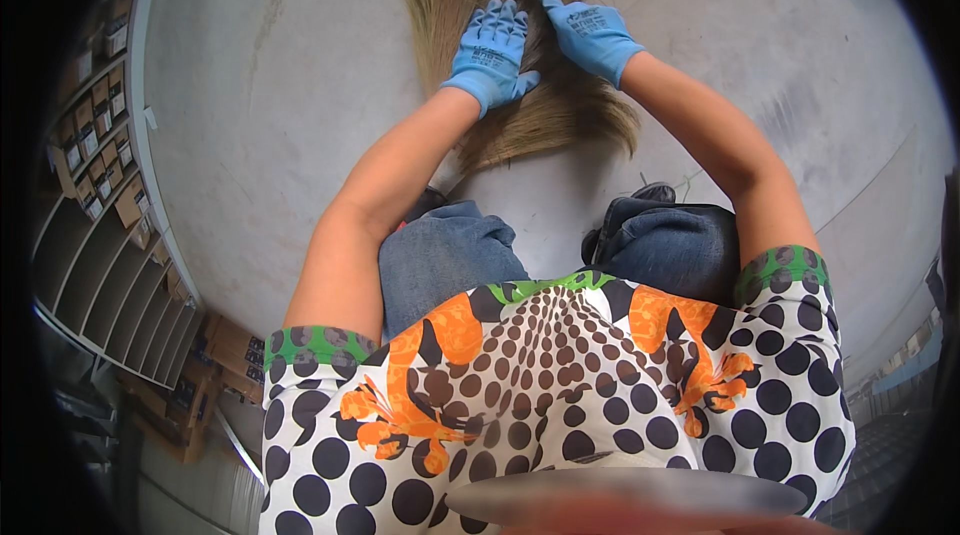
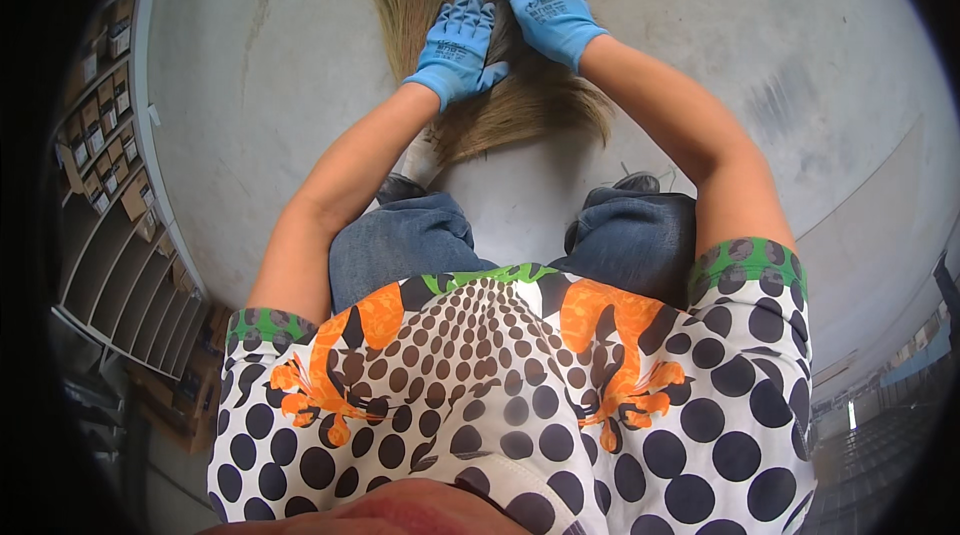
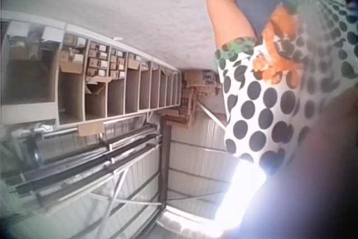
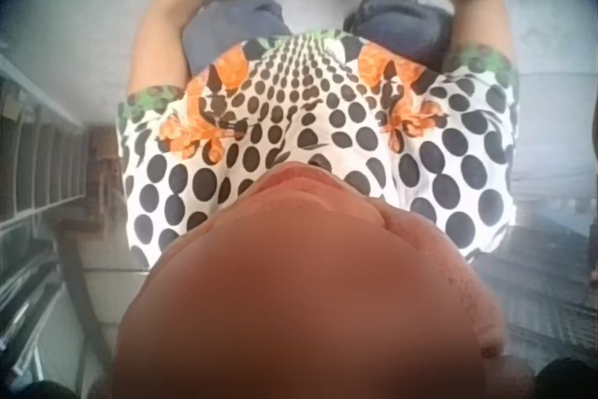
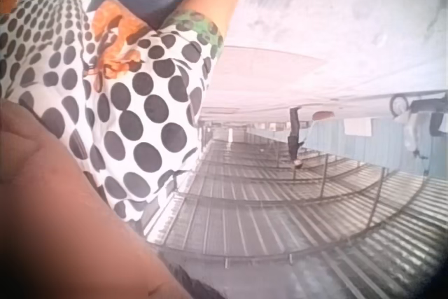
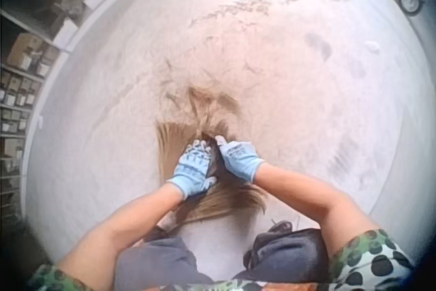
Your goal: The person uses a small knife to trim the bristles of a straw broom while kneeling on a concrete floor. They repeatedly cut and adjust the broom head, removing loose bristles and shaping the edge.
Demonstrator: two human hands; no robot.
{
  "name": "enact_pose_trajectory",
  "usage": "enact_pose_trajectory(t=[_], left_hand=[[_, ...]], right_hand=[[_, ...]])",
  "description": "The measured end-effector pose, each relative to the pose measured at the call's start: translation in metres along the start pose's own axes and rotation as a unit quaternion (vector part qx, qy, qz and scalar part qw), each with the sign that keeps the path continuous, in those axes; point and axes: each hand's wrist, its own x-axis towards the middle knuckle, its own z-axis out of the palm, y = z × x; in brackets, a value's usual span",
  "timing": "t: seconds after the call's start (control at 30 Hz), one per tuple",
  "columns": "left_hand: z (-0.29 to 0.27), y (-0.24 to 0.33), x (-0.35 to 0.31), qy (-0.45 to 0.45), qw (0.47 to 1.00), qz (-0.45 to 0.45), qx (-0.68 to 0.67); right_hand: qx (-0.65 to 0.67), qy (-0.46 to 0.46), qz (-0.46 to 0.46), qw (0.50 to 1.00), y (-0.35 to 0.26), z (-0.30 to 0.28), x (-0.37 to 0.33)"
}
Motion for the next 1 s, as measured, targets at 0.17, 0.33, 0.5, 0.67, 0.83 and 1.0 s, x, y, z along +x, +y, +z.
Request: enact_pose_trajectory(t=[0.17, 0.33, 0.5, 0.67, 0.83, 1.0], left_hand=[[0.003, 0.001, -0.001, -0.001, 1.000, 0.005, -0.006], [0.006, 0.000, 0.001, -0.014, 1.000, 0.002, -0.006], [0.008, -0.002, 0.007, -0.020, 1.000, 0.000, -0.003], [0.006, 0.004, 0.006, -0.031, 0.999, -0.014, 0.003], [0.003, 0.000, 0.004, -0.021, 1.000, -0.013, 0.001], [0.001, 0.002, 0.010, -0.015, 1.000, -0.003, 0.006]], right_hand=[[-0.042, -0.015, 0.007, 0.999, 0.016, 0.016, -0.026], [-0.047, -0.041, -0.001, 0.998, 0.028, 0.026, -0.053], [-0.064, -0.064, 0.018, 0.996, 0.041, 0.037, -0.074], [-0.036, -0.039, -0.001, 0.999, 0.028, 0.004, -0.079], [-0.003, 0.010, -0.005, 1.000, 0.008, 0.003, -0.037], [-0.007, 0.006, -0.009, 1.000, 0.004, 0.003, 0.007]])
